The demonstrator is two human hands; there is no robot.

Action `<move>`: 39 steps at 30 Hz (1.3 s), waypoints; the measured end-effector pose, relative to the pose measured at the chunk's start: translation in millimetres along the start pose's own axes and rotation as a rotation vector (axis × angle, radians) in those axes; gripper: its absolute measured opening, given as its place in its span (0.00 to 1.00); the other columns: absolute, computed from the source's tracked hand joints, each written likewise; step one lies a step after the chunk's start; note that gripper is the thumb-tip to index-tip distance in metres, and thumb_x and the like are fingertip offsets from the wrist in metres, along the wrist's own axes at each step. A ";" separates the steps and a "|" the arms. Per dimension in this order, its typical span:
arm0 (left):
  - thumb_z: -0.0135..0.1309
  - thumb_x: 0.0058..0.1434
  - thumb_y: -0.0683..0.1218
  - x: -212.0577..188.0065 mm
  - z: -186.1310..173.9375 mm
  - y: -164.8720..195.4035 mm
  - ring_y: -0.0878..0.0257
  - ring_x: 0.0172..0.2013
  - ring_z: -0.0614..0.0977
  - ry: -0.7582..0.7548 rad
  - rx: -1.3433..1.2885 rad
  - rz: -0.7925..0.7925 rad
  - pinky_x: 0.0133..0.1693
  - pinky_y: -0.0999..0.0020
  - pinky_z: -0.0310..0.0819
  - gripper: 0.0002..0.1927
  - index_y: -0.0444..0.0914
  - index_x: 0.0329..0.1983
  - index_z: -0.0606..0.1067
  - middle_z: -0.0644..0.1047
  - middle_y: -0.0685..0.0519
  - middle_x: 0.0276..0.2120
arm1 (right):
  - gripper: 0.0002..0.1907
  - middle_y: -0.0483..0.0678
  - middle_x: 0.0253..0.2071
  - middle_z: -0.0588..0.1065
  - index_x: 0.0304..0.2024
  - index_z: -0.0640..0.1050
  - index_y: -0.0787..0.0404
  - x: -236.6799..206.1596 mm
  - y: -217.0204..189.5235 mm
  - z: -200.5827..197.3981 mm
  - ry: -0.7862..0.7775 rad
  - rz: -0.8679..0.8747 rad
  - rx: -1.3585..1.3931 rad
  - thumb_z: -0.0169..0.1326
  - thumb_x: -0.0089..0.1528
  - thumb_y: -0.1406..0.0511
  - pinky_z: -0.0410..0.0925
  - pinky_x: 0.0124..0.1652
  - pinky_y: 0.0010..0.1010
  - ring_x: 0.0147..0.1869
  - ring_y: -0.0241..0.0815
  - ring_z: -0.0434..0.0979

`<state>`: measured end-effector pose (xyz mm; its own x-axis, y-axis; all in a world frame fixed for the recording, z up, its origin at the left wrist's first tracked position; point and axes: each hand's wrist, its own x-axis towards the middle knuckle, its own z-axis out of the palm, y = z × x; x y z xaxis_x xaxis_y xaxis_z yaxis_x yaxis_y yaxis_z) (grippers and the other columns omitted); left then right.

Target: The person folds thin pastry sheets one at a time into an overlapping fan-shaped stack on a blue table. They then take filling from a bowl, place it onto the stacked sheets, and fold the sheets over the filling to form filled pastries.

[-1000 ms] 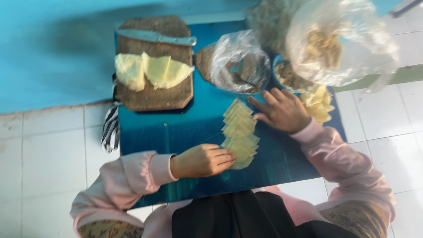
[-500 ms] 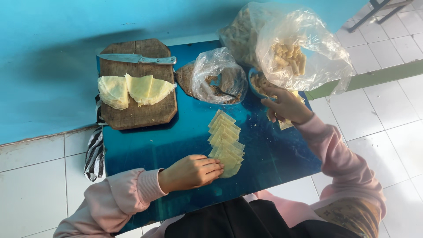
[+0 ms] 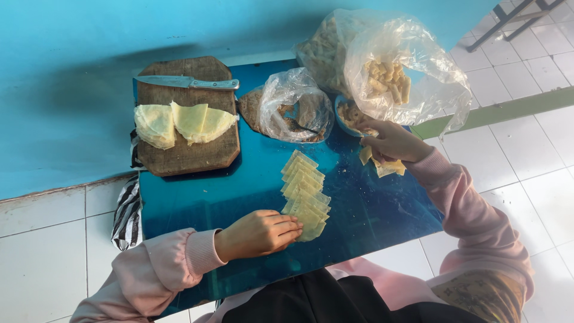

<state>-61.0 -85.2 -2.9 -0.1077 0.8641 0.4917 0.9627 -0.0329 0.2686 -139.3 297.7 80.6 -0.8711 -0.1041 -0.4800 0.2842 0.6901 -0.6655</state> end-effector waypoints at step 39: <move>0.55 0.68 0.52 -13.8 -8.6 -14.2 0.63 0.36 0.81 0.037 0.283 0.147 0.46 0.67 0.73 0.14 0.36 0.42 0.80 0.81 0.54 0.38 | 0.35 0.43 0.47 0.65 0.71 0.70 0.36 -47.7 -7.7 143.6 0.487 -1.300 -1.211 0.41 0.65 0.37 0.64 0.44 0.27 0.51 0.38 0.65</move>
<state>-75.3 -101.0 -6.4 0.0336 0.8415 0.5392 0.9989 -0.0107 -0.0456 -42.5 194.5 26.6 -0.3658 -0.8894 0.2740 -0.7995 0.4510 0.3966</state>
